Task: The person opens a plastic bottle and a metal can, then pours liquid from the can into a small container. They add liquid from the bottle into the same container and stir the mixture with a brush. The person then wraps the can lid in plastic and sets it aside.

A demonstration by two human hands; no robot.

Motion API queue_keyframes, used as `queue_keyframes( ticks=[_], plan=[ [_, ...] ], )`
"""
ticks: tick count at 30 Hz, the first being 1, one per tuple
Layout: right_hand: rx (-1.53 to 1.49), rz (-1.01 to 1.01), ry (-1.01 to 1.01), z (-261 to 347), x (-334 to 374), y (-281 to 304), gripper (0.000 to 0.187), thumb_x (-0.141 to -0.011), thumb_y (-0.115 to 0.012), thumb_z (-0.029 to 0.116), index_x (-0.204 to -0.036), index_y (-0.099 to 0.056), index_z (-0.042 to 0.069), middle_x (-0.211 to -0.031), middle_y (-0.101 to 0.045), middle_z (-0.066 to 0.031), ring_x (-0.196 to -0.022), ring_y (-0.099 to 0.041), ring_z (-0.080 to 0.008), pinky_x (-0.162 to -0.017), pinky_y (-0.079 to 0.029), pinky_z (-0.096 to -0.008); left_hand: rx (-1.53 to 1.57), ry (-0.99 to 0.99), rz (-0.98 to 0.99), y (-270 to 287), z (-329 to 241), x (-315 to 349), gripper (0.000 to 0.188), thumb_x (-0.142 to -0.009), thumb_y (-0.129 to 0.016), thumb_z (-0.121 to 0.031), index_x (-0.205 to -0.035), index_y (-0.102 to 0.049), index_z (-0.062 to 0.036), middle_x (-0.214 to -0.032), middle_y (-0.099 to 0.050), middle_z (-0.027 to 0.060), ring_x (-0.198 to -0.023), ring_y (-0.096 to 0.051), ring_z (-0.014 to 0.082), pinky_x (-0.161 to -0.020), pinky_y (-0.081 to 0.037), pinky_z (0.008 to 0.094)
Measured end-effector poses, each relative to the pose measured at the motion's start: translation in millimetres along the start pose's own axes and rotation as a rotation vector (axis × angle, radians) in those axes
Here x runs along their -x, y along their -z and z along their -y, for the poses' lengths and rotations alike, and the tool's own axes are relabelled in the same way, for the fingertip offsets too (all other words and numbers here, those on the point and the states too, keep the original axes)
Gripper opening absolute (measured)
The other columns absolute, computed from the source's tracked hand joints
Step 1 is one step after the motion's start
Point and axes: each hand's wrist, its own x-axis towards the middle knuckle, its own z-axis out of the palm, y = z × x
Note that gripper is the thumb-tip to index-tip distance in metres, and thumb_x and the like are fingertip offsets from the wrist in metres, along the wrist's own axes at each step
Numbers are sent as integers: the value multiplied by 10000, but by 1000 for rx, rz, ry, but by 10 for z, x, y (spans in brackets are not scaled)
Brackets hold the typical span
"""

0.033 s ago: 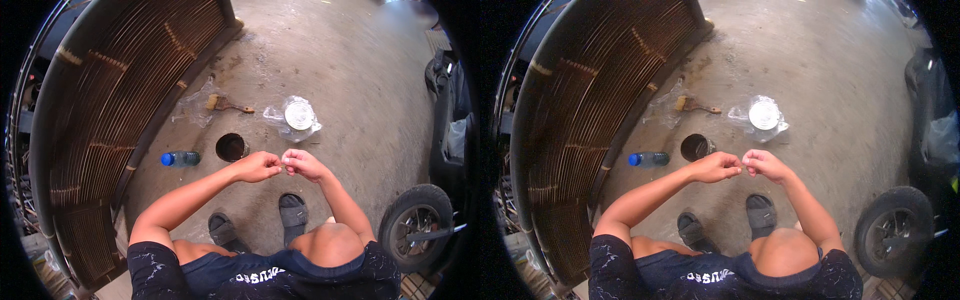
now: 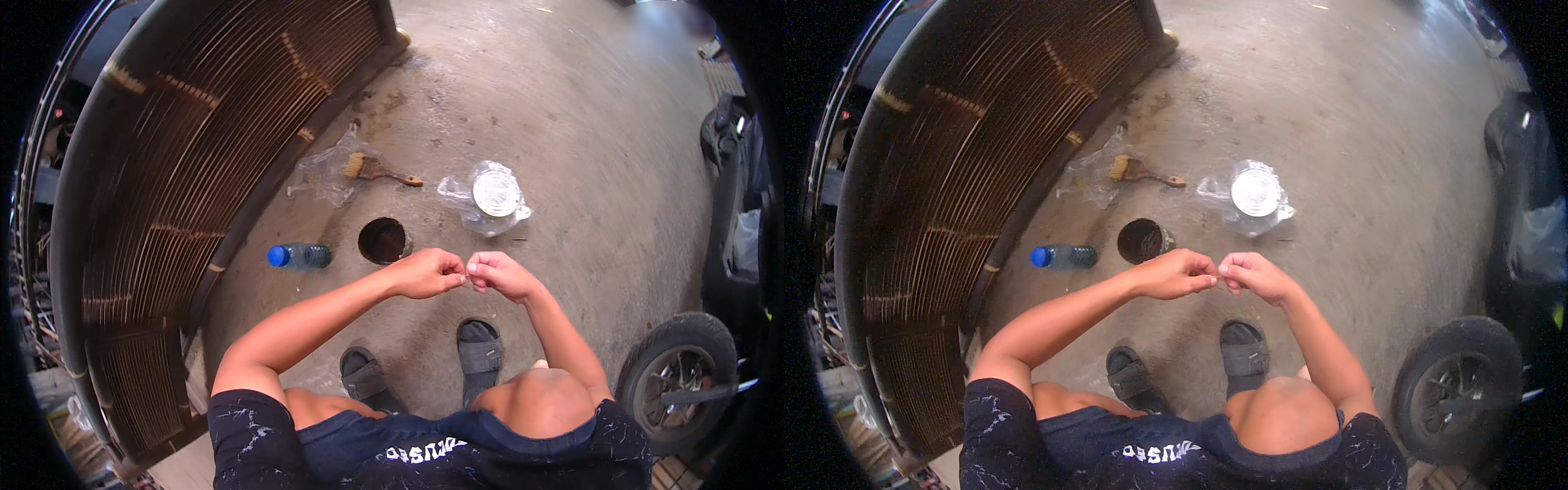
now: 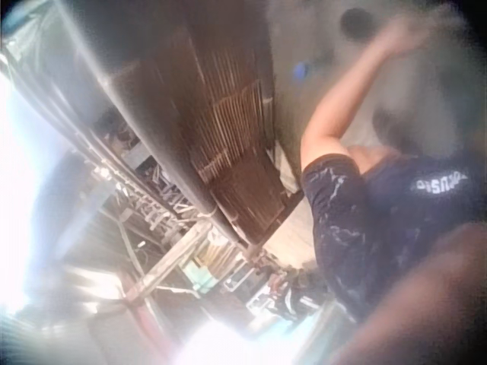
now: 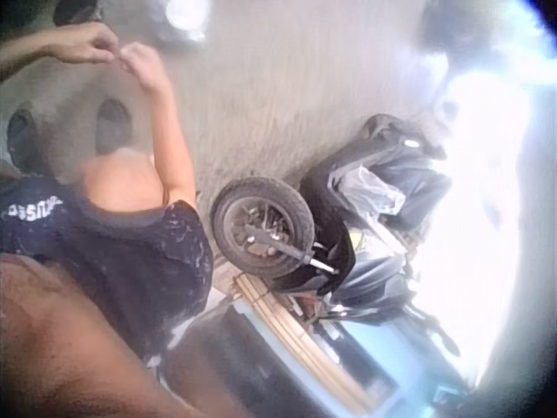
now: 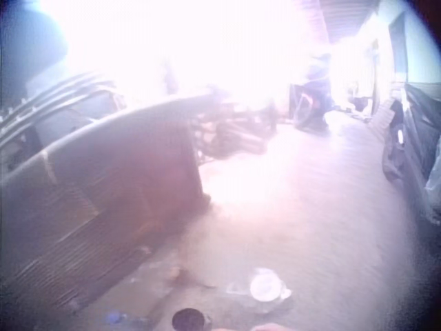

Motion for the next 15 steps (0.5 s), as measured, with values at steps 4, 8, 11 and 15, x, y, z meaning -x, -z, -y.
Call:
queue_keyframes(
  ticks=[4, 8, 11, 15],
  plan=[
    [104, 35, -32, 88, 30, -140, 195, -1019, -623, 237, -950, -630, 55, -794, -595, 13, -709, -541, -80, -653, -454, -242, -56, 29, -17, 119, -18, 81, 328, -1005, -611, -310, -1124, -698, -17, -898, -701, 73, -818, -631, 151, -746, -516, 339],
    [17, -25, 134, 149, -32, -257, 188, -1017, -636, 225, -961, -648, 46, -837, -630, -1, -756, -575, -91, -703, -480, -259, 102, -26, -112, 178, 17, 155, 307, -1020, -605, -283, -1132, -689, -10, -915, -700, 62, -841, -619, 127, -755, -509, 324],
    [46, -151, 334, 323, -163, -390, 174, -1013, -649, 210, -996, -661, 37, -884, -657, -21, -836, -605, -103, -789, -501, -282, 116, -110, -250, 270, -38, 242, 289, -1024, -608, -268, -1128, -687, -10, -924, -697, 50, -857, -601, 102, -761, -501, 312],
    [209, -150, 535, 541, -398, -464, 190, -1002, -661, 195, -1101, -677, 34, -1021, -681, -24, -980, -619, -140, -910, -487, -299, -48, -144, -472, 502, -410, 550, 218, -998, -628, -220, -1072, -692, -25, -913, -679, 74, -837, -626, 180, -743, -498, 356]
  ],
)
